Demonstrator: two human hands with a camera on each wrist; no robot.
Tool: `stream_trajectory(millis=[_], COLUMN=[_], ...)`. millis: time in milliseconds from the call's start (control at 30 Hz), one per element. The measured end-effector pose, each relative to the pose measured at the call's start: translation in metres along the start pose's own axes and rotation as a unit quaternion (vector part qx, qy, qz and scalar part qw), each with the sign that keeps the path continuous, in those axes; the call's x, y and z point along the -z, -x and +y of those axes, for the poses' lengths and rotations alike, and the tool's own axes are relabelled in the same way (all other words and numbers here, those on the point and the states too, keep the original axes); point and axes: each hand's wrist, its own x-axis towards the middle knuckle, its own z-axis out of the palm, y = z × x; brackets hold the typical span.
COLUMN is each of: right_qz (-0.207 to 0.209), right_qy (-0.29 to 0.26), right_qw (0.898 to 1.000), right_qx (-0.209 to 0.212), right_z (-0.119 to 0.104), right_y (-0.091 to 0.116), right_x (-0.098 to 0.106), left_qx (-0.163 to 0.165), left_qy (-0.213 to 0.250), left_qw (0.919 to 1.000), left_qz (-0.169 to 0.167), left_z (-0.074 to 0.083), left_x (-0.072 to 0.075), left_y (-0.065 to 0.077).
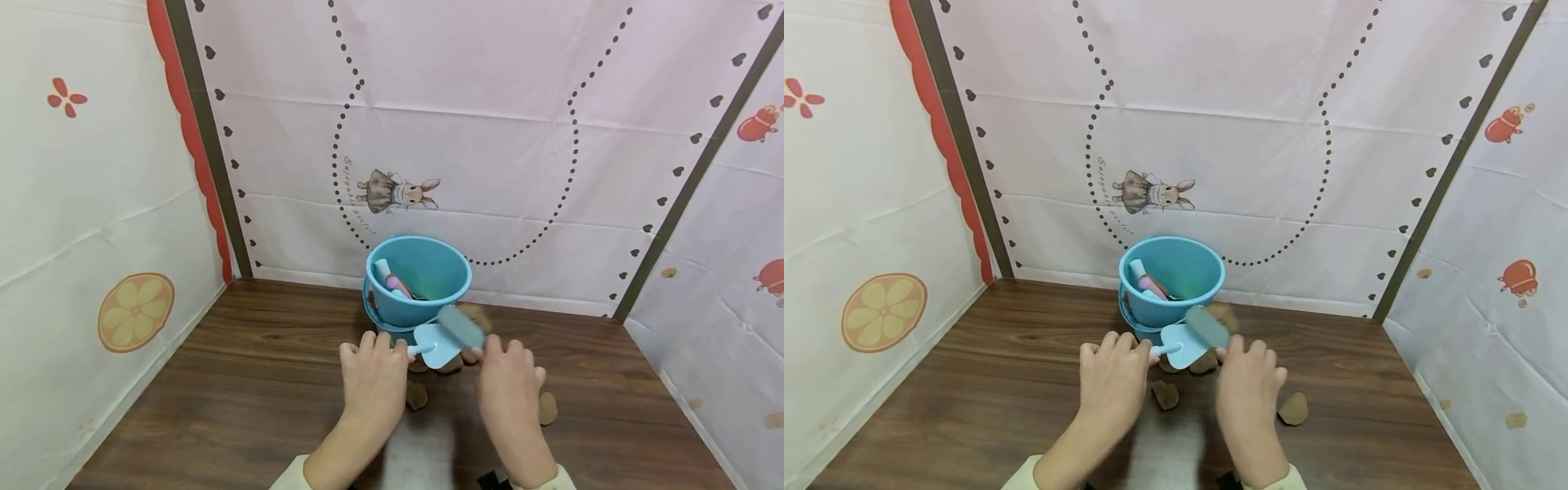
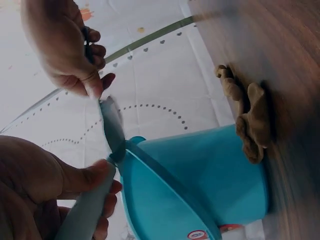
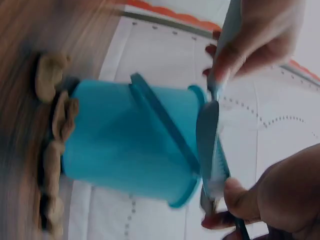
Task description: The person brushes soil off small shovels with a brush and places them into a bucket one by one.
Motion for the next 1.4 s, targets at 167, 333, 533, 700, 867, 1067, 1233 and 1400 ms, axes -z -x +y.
stream_trajectory(millis=[167,333,533,700,867,1067,1233,1400], right_qz=[0.030,0.025,0.002,0.003,0.028,0.041,0.003,-0.005], right_qy=[-0.016,-0.027,0.000,0.005,-0.004,-0.015,-0.005,-0.003], right_qw=[0.999,0.999,0.996,0.998,1.000,0.999,0.997,0.998], right_qx=[-0.012,0.038,0.093,0.055,0.007,0.014,0.081,0.070], right_z=[0.011,-0.010,-0.034,-0.023,0.002,0.002,-0.027,-0.028], right_y=[-0.005,0.007,0.022,0.015,0.002,0.005,0.021,0.020], right_x=[0.008,0.010,0.005,0.003,0.007,0.009,0.004,0.000], left_qx=[0.018,0.012,0.009,-0.002,-0.008,-0.004,-0.002,0.005], left_qy=[0.002,0.015,0.022,0.010,-0.003,0.009,0.016,0.020], left_qw=[0.9993,0.9989,0.9997,0.9998,0.9998,0.9999,0.9999,0.9998], left_qz=[-0.032,-0.042,-0.012,0.016,0.018,-0.006,-0.003,-0.005], left_z=[-0.005,-0.002,0.001,0.000,-0.002,-0.002,-0.001,-0.001], left_x=[0.006,0.004,0.005,0.004,0.001,0.000,-0.001,0.000], left_y=[-0.002,-0.002,-0.002,-0.002,-0.001,0.001,0.001,0.001])
